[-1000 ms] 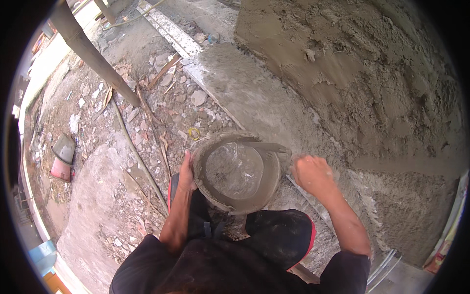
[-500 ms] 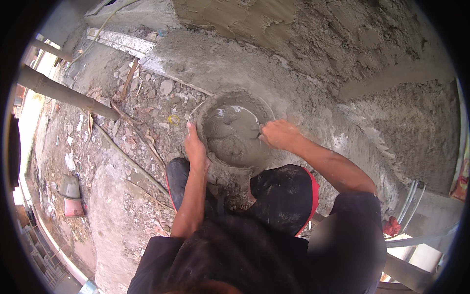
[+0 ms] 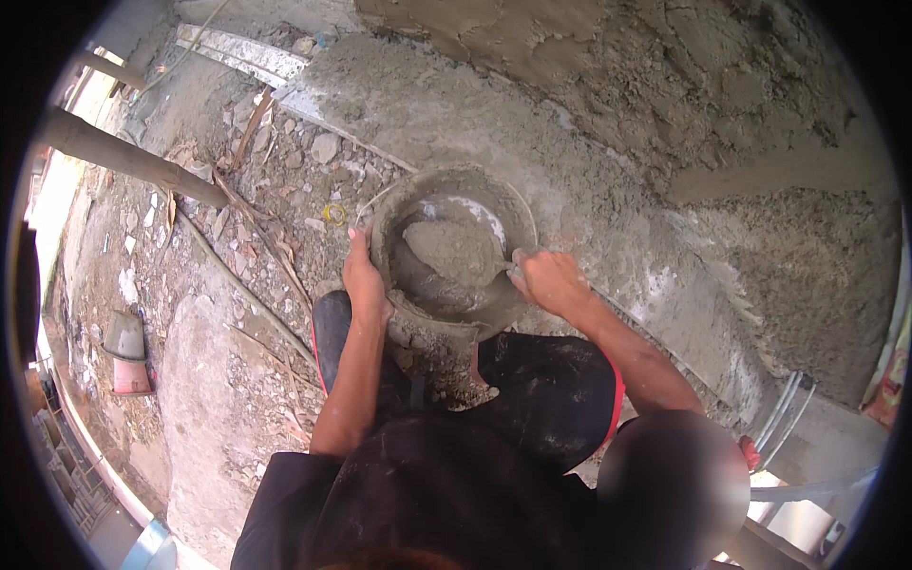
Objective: The person applies plaster to a wall using a trowel, repeatedly dipping the trowel into a bucket of plaster and smoothing it onto the surface.
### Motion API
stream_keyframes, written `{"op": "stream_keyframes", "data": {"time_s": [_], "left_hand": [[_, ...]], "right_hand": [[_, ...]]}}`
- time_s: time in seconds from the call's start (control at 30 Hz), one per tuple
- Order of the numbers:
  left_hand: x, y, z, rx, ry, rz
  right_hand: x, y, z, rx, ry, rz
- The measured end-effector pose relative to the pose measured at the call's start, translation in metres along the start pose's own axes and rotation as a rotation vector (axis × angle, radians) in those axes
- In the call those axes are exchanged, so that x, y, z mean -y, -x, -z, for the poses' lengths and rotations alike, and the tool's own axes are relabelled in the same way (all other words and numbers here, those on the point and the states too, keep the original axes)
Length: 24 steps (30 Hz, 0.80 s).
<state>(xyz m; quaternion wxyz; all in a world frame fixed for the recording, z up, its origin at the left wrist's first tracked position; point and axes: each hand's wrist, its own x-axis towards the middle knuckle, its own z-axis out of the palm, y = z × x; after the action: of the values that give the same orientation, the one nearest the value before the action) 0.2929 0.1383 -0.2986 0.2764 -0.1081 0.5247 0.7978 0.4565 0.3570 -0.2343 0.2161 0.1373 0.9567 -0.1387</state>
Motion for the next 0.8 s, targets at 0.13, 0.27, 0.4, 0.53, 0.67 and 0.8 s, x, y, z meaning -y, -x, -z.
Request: {"op": "stream_keyframes", "data": {"time_s": [0.13, 0.27, 0.4, 0.53, 0.67, 0.8], "left_hand": [[-0.017, -0.007, 0.027, -0.032, 0.175, 0.160], [-0.015, -0.020, 0.076, 0.104, 0.319, 0.220], [0.022, -0.049, 0.142, 0.099, 0.369, 0.216], [-0.003, -0.040, 0.107, 0.040, 0.368, 0.325], [-0.009, -0.030, 0.143, 0.022, -0.242, -0.060], [0.012, -0.016, 0.195, -0.302, -1.371, -0.080]], "right_hand": [[0.015, 0.016, 0.053, -0.164, -0.005, 0.086], [0.069, 0.019, 0.138, -0.206, -0.100, 0.223], [0.076, -0.028, 0.204, -0.010, -0.445, 0.580], [-0.015, -0.099, 0.264, 0.207, -0.894, 0.123], [-0.061, -0.084, 0.342, -0.516, -0.810, -0.046], [-0.024, -0.051, 0.325, -0.808, -0.493, -0.032]]}}
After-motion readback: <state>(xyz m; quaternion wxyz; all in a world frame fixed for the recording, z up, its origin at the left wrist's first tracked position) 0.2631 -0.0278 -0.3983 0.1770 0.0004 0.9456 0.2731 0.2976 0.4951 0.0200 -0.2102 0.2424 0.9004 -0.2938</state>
